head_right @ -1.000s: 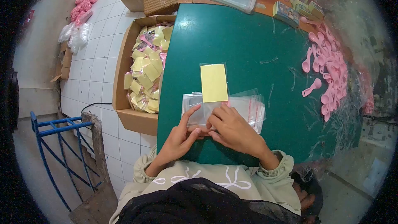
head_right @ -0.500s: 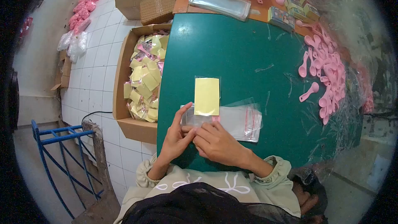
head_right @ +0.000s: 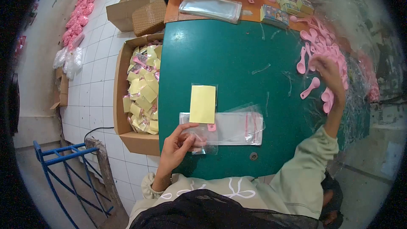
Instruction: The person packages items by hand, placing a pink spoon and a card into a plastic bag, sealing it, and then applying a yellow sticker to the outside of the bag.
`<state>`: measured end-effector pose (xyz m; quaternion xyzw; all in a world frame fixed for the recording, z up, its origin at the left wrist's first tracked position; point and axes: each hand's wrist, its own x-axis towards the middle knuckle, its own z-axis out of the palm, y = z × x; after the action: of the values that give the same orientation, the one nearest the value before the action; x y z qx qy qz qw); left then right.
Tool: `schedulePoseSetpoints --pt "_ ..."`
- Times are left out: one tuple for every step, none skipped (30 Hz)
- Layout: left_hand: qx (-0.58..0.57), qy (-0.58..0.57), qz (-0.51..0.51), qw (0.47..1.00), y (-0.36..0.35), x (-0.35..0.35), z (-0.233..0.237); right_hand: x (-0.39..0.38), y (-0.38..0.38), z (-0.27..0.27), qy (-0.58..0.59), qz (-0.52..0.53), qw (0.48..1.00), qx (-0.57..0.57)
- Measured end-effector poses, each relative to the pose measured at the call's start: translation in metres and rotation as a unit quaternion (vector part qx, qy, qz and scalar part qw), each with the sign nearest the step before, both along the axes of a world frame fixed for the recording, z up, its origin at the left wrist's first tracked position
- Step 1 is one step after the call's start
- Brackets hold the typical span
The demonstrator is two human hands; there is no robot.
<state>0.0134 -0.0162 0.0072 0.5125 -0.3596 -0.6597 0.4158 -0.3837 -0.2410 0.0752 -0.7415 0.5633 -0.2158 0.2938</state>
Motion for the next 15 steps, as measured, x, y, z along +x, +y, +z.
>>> schedulePoseSetpoints --pt "0.001 0.012 0.0 1.0 0.0 -0.001 0.001 -0.002 0.004 -0.001 0.074 -0.042 0.995 -0.045" --pt "0.001 0.024 0.002 1.0 0.0 -0.001 0.001 -0.004 0.011 -0.003 0.145 -0.081 0.982 -0.09" --pt "-0.012 0.013 -0.01 1.0 0.0 0.001 -0.002 -0.005 0.022 -0.005 0.215 -0.119 0.96 -0.133" --pt "-0.024 0.003 -0.016 1.0 0.001 0.003 -0.008 -0.006 0.03 -0.008 0.282 -0.152 0.931 -0.176" --pt "-0.031 -0.006 -0.025 0.999 0.005 0.004 -0.012 0.016 0.047 -0.01 0.283 -0.137 0.928 -0.202" --pt "-0.021 0.005 -0.016 1.0 0.005 0.003 -0.012 0.037 0.063 -0.013 0.283 -0.123 0.923 -0.228" --pt "-0.01 0.017 -0.008 1.0 0.005 0.002 -0.01 0.091 0.089 -0.008 0.258 -0.004 0.941 -0.217" --pt "-0.002 0.029 -0.002 1.0 0.005 0.0 -0.009 0.126 0.11 -0.007 0.142 0.128 0.97 -0.149" --pt "0.0 0.048 0.001 0.999 0.005 -0.002 -0.008 0.15 0.132 -0.023 0.054 0.192 0.974 -0.104" --pt "0.0 0.065 0.004 0.998 0.005 -0.002 -0.007 0.168 0.152 -0.039 -0.016 0.205 0.978 -0.032" --pt "0.002 0.082 0.008 0.997 0.007 -0.002 -0.005 0.185 0.162 -0.046 -0.025 0.215 0.975 -0.058" --pt "0.004 0.091 0.008 0.996 0.009 -0.001 -0.004 0.196 0.169 -0.052 -0.034 0.224 0.97 -0.085" --pt "0.005 0.101 0.009 0.995 0.01 0.0 -0.003 0.198 0.174 -0.06 -0.043 0.206 0.973 -0.094" --pt "0.005 0.111 0.01 0.994 0.01 0.001 -0.002 0.2 0.178 -0.067 -0.052 0.188 0.975 -0.104" --pt "0.007 0.116 0.012 0.993 0.01 0.004 0.0 0.201 0.179 -0.071 -0.06 0.171 0.977 -0.113"
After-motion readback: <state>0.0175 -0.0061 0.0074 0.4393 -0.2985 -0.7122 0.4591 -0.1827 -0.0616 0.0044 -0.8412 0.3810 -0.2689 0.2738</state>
